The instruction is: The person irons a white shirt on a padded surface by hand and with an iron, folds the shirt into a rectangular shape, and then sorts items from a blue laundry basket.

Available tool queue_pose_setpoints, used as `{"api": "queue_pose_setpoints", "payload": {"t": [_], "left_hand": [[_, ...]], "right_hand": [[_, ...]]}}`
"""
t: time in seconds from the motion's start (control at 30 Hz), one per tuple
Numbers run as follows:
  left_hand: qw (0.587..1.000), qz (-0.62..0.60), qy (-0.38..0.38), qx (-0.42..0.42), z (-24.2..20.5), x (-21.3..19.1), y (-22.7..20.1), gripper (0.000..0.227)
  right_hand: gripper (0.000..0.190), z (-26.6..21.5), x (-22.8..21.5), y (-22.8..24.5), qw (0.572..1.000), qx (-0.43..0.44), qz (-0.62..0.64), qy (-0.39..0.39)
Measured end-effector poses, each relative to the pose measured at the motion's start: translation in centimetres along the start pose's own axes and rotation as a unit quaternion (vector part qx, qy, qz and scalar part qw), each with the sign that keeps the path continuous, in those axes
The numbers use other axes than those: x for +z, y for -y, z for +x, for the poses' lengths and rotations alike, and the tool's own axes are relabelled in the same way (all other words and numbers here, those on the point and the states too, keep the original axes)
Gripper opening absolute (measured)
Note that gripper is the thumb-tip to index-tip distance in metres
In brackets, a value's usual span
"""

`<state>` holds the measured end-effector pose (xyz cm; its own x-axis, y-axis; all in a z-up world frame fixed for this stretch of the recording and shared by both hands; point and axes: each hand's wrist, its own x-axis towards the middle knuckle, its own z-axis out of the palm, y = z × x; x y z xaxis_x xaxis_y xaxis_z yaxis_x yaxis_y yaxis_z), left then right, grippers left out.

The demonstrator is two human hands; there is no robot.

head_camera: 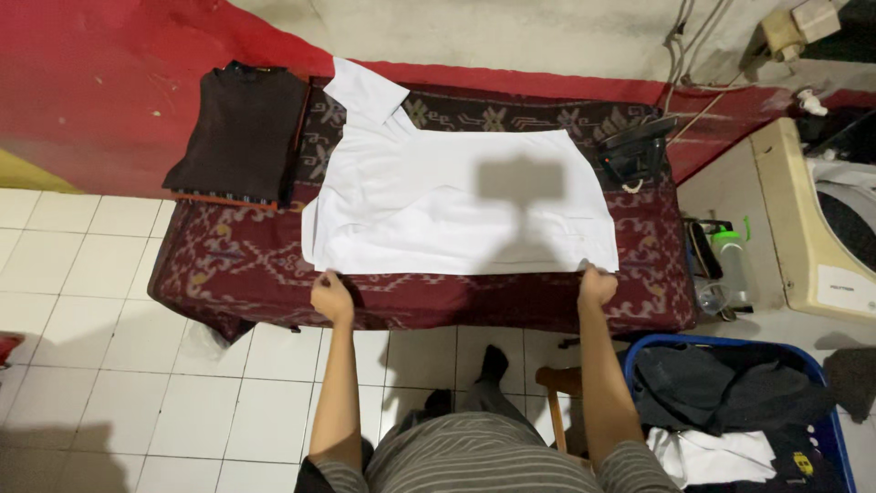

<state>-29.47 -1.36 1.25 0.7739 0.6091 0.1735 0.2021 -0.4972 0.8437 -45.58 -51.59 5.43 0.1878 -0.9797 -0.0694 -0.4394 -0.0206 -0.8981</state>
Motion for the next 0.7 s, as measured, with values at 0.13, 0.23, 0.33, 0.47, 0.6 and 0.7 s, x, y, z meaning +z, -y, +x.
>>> {"api": "queue_pose_setpoints", "payload": {"t": [0.13, 0.23, 0.33, 0.47, 0.6, 0.7], "left_hand": [[0.982, -0.106, 0.068, -0.139, 3.2, 1.5, -1.1, 0.039], [0.911, -0.335, 0.058, -0.232, 4.0, 1.6, -1.2, 0.039], [0.852, -0.382, 0.086, -0.346, 4.9, 0.9, -1.6, 0.024], [0.878, -0.329, 0.09, -0.335, 4.6, 0.5, -1.8, 0.026], [0.907, -0.314, 0.083, -0.267, 4.1, 0.7, -2.3, 0.03], [0.942, -0.212, 0.091, -0.245, 4.6, 0.4, -2.5, 0.029]], "right_hand": [[0.02, 2.5, 1.3, 0.6, 0.935, 0.245, 0.25, 0.053], [0.017, 2.9, 1.4, -0.5, 0.914, 0.301, 0.27, 0.036], [0.008, 2.4, 1.5, -0.5, 0.907, 0.284, 0.311, 0.013], [0.015, 0.9, 1.3, 0.1, 0.926, 0.256, 0.277, -0.011], [0.014, 1.8, 1.8, 0.3, 0.91, 0.266, 0.312, -0.06], [0.016, 3.6, 2.1, -1.6, 0.9, 0.267, 0.337, -0.071]]}}
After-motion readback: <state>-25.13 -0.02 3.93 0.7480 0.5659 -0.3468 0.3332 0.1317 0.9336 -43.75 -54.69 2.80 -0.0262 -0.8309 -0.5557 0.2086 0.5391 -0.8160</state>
